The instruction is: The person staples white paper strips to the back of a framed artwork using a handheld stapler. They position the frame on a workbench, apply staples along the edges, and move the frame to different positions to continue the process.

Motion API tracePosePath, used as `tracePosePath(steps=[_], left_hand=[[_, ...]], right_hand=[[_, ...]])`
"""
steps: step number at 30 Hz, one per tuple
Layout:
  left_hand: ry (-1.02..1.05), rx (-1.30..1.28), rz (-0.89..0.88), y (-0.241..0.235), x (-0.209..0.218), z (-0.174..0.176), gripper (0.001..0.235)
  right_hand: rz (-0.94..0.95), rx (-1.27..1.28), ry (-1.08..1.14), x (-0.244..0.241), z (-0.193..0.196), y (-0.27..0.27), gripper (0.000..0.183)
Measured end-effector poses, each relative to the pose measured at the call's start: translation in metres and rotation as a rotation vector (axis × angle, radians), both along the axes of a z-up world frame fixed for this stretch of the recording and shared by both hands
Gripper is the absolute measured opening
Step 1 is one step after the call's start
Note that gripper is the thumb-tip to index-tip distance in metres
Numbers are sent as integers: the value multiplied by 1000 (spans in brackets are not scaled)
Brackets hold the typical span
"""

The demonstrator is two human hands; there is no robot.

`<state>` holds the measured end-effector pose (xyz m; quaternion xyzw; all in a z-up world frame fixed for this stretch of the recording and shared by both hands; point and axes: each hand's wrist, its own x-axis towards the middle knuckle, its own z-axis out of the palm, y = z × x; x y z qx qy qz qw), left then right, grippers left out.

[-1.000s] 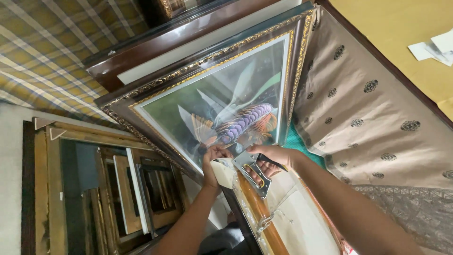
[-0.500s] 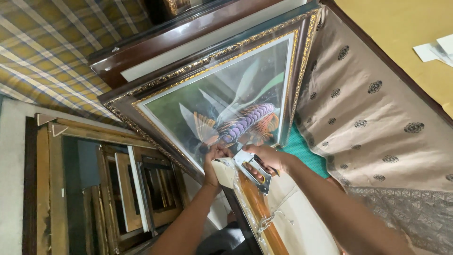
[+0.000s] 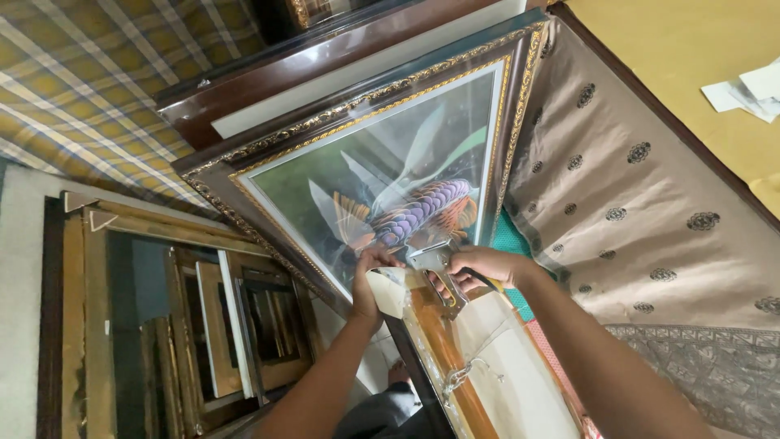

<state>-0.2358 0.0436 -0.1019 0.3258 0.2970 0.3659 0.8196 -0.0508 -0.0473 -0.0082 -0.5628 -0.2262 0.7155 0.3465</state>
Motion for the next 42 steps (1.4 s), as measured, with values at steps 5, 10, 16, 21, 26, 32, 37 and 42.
tracePosePath(steps=[5,10,16,21,26,32,37,42], left_hand=[[61,67,67,-3,-8,22,50],[-126,64,18,1,2,23,54],[-226,46,-70,4,18,17,52],[129,334,0,-1,49,46,52],[515,532,87,-20,109,84,37],[363,1764,221,-63,204,148,9],[300,1997,-336,-109,262,201,25],[801,1959,-1101,-135,320,253,54]], right_hand=[[-31,30,-27,-16,24,4,35],[-120,5,-54,-28,43,4,41],[-168,-45,-155,-18,34,-4,43],[-37,-64,-708,39,-7,-27,42],[-111,-136,-950,72,42,-74,62],[-250,-297,-1218,129,104,-152,75],[-415,-425,-1416,181,116,-227,64],[-428,-631,-1490,250,95,-288,62]])
